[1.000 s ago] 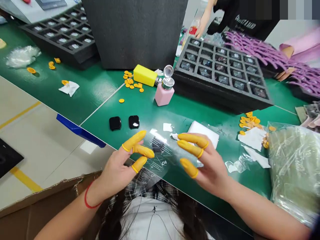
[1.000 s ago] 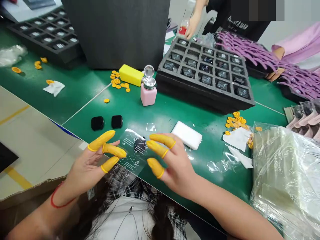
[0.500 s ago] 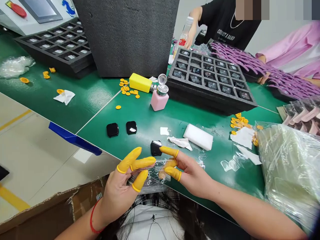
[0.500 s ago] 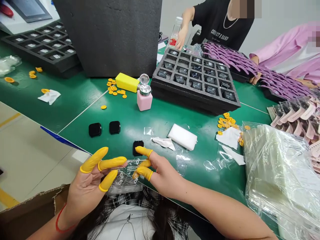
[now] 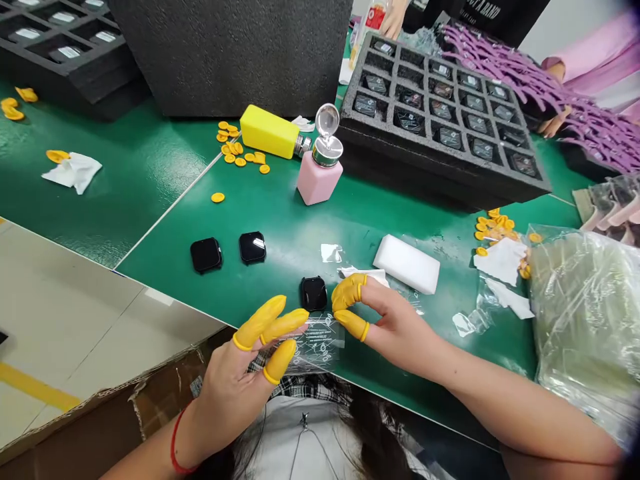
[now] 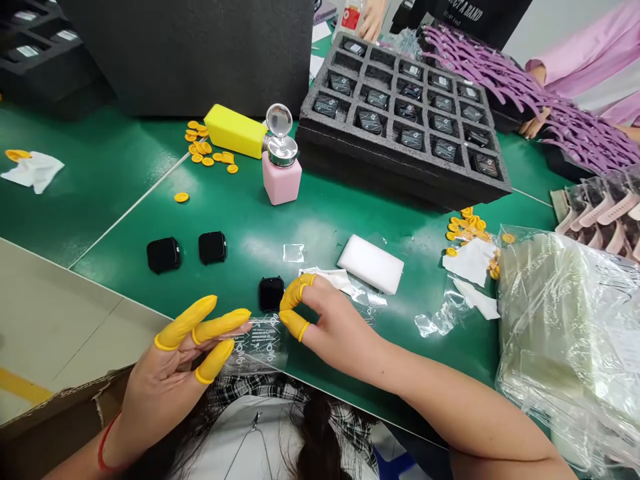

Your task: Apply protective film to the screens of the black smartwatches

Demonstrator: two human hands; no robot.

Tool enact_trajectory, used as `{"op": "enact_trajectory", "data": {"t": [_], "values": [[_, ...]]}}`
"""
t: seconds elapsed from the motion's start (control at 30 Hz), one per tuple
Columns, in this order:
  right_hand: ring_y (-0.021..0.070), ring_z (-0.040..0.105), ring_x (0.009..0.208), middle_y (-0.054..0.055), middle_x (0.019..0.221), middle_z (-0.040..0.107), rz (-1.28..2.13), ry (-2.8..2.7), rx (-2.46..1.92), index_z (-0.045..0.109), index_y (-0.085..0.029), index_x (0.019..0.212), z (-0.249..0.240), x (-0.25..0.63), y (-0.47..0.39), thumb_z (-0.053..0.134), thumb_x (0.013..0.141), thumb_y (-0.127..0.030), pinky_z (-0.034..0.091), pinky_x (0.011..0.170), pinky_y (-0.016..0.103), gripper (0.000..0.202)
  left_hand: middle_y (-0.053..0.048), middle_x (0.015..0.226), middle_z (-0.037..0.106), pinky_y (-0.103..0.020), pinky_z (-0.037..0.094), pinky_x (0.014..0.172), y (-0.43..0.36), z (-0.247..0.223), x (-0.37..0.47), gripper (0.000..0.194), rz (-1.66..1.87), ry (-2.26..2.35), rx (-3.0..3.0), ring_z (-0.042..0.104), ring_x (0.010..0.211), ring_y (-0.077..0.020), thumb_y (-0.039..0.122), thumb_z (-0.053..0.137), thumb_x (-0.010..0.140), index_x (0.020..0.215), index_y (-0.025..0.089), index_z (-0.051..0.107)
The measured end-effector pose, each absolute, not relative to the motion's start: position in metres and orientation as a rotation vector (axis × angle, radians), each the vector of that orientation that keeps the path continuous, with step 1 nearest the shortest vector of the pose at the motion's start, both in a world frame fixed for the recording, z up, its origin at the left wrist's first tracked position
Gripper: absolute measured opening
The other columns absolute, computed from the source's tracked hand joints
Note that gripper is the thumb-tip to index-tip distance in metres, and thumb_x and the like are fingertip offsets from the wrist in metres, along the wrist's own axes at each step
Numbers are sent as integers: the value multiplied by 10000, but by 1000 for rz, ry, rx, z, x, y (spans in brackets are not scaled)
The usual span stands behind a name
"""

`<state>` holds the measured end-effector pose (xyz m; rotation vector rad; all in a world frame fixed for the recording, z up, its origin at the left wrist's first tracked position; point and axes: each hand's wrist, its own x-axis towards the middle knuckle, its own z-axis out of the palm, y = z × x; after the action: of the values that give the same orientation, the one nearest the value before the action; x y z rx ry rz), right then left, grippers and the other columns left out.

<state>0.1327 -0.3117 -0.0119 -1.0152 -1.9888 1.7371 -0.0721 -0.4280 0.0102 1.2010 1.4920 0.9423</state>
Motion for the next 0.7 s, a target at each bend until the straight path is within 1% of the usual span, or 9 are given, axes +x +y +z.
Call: {"op": "enact_trajectory", "data": {"t": [0.13, 0.23, 0.3, 0.4, 0.47, 0.53, 0.6, 0.63, 0.7], "values": [[126, 547, 855, 25, 872, 607, 1794, -1965, -931, 570, -161, 791, -7, 130, -304, 579, 837, -70, 448, 761, 265, 102, 60, 1239, 656, -194, 487, 1019, -429, 5, -75, 666, 840, 1543, 1177, 657, 1081, -95, 80, 583, 908, 1446, 409, 368], [111, 551, 844, 18, 874, 596, 2006, -1745, -945, 568, -163, 806, -8, 130, -287, 575, 900, -163, 453, 777, 255, 94, 36, 1249, 652, -171, 488, 1000, -429, 5, -81, 656, 858, 1574, 1164, 647, 1102, -101, 83, 586, 901, 1452, 377, 384], [116, 551, 869, 19, 897, 590, 2073, -1639, -1029, 568, -166, 809, -16, 128, -274, 581, 921, -243, 445, 813, 266, 137, 35, 1217, 664, -174, 513, 954, -427, 8, -87, 583, 845, 1519, 1139, 656, 1078, -112, 99, 583, 900, 1398, 376, 463], [139, 537, 951, 28, 953, 586, 2111, -1643, -1101, 581, -169, 777, -34, 124, -263, 601, 899, -260, 415, 881, 300, 154, 33, 1059, 707, -187, 549, 809, -419, 14, -94, 359, 693, 1238, 1031, 685, 919, -128, 155, 608, 886, 1182, 355, 646], [166, 517, 1023, 42, 1006, 587, 2154, -1667, -1129, 591, -172, 754, -44, 121, -262, 603, 890, -273, 389, 931, 341, 170, 18, 976, 721, -194, 542, 759, -412, 16, -97, 302, 617, 1033, 883, 682, 843, -128, 188, 615, 890, 1149, 333, 673], [190, 490, 1087, 56, 1050, 583, 2163, -1709, -1160, 594, -173, 737, -49, 118, -265, 603, 890, -299, 361, 970, 376, 199, 10, 998, 723, -224, 536, 807, -407, 17, -100, 378, 581, 885, 668, 684, 881, -137, 284, 604, 924, 1294, 361, 594], [204, 469, 1118, 67, 1056, 579, 2142, -1764, -1172, 595, -173, 727, -50, 116, -268, 606, 889, -309, 349, 977, 390, 213, 13, 1056, 719, -265, 522, 867, -405, 15, -102, 536, 548, 770, 467, 684, 946, -150, 429, 586, 928, 1440, 400, 430], [207, 465, 1115, 71, 1053, 579, 2129, -1785, -1174, 598, -173, 725, -50, 115, -269, 612, 886, -308, 352, 968, 390, 210, 21, 1067, 718, -270, 516, 874, -405, 14, -104, 605, 519, 726, 400, 685, 958, -154, 490, 584, 911, 1472, 413, 369], [209, 468, 1092, 75, 1048, 585, 2107, -1805, -1180, 609, -173, 735, -49, 114, -270, 628, 878, -306, 361, 942, 388, 196, 31, 1053, 724, -261, 518, 848, -406, 11, -108, 675, 476, 678, 352, 694, 930, -162, 565, 592, 875, 1483, 409, 344]]}}
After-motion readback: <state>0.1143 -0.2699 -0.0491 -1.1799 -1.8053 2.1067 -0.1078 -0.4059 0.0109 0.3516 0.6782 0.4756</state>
